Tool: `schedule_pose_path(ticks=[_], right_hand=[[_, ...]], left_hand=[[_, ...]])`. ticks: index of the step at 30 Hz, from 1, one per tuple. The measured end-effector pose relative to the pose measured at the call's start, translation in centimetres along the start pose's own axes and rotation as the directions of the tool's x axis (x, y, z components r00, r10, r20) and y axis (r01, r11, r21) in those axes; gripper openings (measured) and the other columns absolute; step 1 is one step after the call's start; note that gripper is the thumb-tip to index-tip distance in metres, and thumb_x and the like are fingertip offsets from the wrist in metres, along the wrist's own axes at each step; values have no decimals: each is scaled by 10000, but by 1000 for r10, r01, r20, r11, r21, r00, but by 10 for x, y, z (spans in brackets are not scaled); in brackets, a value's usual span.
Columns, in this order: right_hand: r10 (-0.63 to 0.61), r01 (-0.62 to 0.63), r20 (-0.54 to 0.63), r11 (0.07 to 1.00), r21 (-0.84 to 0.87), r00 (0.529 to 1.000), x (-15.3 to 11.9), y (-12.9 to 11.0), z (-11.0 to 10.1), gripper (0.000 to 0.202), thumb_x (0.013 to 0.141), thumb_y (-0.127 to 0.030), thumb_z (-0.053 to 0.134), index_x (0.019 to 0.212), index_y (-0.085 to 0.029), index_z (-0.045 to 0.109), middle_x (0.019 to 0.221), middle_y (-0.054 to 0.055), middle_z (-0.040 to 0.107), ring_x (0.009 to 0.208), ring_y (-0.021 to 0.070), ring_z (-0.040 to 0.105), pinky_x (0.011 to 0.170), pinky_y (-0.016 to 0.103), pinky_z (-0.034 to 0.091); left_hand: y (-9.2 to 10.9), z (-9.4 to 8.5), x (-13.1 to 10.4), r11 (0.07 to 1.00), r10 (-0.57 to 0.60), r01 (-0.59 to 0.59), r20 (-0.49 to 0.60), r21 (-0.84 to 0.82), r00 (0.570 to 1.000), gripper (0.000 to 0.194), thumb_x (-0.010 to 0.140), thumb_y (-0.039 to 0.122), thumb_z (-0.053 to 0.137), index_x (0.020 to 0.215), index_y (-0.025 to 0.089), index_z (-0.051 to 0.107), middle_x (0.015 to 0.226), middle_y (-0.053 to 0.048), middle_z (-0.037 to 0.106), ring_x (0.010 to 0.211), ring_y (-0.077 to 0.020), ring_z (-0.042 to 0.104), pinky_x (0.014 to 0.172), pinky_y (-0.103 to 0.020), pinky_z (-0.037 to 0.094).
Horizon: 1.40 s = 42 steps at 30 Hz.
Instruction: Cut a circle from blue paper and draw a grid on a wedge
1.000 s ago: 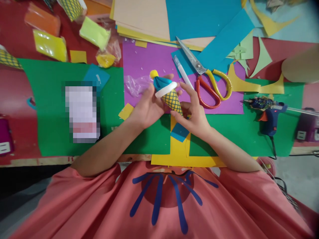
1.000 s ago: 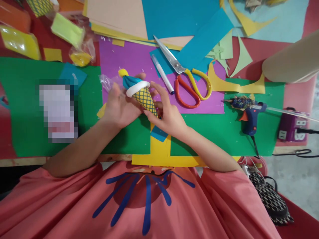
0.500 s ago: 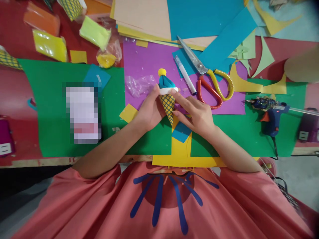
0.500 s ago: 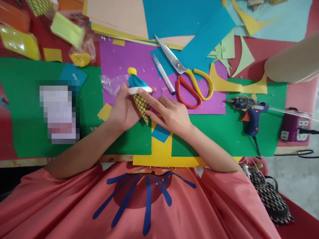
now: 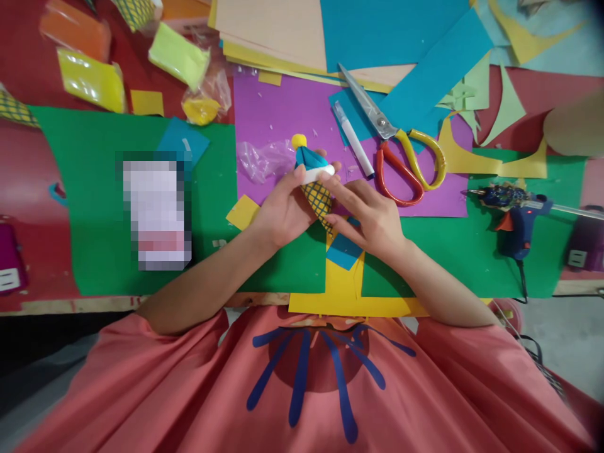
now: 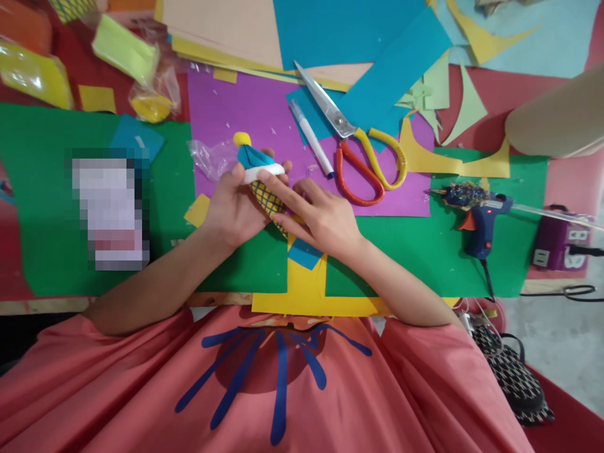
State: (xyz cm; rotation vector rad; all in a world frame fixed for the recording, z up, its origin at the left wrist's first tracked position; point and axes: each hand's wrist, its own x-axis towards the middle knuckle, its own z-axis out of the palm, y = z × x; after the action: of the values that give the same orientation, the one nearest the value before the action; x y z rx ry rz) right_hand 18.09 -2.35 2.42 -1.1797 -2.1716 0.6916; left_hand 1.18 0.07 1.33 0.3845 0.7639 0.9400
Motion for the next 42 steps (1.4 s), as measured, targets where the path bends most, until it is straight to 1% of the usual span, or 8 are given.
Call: schedule_pose_path(ticks=[2,5,8,15,23,36,39,42], right_hand=[[144,-119,-53,937,329,988,1,1,4,512,934,-473,511,1411,-302,430,1173,75,571,979,192,619,838,352,577],[321,-259,49,655,710,946,3,3,13,641,879,-562,551,1428,-320,326,1346,81,497,1113,207,607,865,365,593],[341,-334,179,477,813,923,5,0,23,624,860,-580,546,1383,-302,349,1401,64,503,1267,218,536,997,402,545],[382,-324,192,319,891,904,10,-12,36,625,818,-588,564,1299,-230,387,1478,69,464,1337,207,498,1133,384,433],[414,-307,86,506,806,906,9,-8,44,498,901,-583,441,1257,-235,434,1296,51,608,1206,181,596,1046,385,506],[383,-313,96,558,769,919,9,-10,36,606,910,-626,416,1360,-220,417,1260,65,626,1183,204,608,1038,404,515],[311,-251,25,714,654,950,5,-6,20,658,906,-660,393,1415,-244,376,1453,87,486,1305,243,523,1094,441,465],[124,-98,-71,949,300,990,2,0,-1,647,866,-635,509,1402,-278,449,1589,51,296,1469,297,294,1214,482,283]], left_hand=[[0,5,-2,999,24,-24,9,-39,1000,219,951,274,439,1060,220,621,958,-22,710,1151,-233,626,906,-348,533],[-1,11,-6,993,5,-2,24,-114,1000,245,941,206,413,1116,207,584,921,-27,701,1133,-233,641,960,-397,519],[-2,14,-8,991,-36,37,14,-131,999,218,897,228,526,1108,248,574,994,-20,701,1223,-253,589,1003,-393,499],[-8,14,-8,998,-32,33,14,-61,999,340,851,271,610,1185,295,554,1052,-4,697,1348,-287,479,1039,-436,483],[-10,14,-8,999,-18,17,-22,-37,1000,396,830,310,656,1211,317,549,1137,6,681,1377,-292,442,1076,-432,456],[-11,12,-9,997,-43,42,-11,-58,999,349,901,319,564,1248,315,533,1100,3,687,1339,-265,487,1056,-423,472],[-7,12,-10,989,-75,67,-54,-133,996,342,967,312,441,1302,280,498,1108,-18,683,1296,-248,529,1056,-426,461],[-1,14,-9,982,-56,42,-70,-186,996,353,1014,265,298,1306,223,491,1012,-30,692,1229,-204,583,1046,-396,460]])
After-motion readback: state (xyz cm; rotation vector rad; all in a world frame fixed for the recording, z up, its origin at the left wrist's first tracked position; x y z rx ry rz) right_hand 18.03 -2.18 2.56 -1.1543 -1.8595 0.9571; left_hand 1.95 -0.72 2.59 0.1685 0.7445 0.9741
